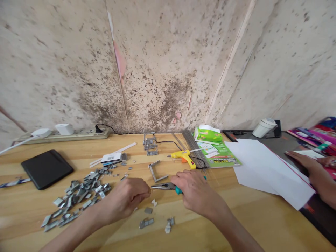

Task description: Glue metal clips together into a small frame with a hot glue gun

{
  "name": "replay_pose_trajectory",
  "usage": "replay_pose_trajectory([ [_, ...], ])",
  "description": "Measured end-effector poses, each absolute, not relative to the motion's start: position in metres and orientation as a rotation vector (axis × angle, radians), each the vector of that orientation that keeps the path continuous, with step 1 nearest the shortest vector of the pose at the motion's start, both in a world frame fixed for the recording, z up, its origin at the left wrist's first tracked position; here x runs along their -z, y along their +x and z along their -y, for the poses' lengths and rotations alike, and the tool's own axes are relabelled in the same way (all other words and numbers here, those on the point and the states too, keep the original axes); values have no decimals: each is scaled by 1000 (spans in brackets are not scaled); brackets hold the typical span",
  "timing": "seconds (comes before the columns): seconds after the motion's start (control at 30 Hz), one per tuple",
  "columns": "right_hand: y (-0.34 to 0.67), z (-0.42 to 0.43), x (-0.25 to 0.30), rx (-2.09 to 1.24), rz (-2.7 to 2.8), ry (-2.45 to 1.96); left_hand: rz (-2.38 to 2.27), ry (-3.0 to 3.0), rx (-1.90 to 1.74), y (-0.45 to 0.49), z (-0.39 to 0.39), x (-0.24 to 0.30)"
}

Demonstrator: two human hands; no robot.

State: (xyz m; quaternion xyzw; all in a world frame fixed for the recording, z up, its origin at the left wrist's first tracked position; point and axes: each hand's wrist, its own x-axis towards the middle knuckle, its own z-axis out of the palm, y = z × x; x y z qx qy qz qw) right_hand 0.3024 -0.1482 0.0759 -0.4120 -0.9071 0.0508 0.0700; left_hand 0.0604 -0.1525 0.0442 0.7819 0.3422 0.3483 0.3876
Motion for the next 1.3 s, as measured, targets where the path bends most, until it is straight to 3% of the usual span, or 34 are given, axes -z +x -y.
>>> replay_pose_trajectory([
  [0.2, 312, 128, -69, -456, 2598, -1122, -840, 1705, -724, 61, 154, -48],
  [0.53, 292, 120, -48, -460, 2512, -960, -736, 1250, -1017, 60, 141, -27],
  [1.3, 280, 118, -26, -552, 2482, -773, -541, 925, -923, 68, 145, -25],
])
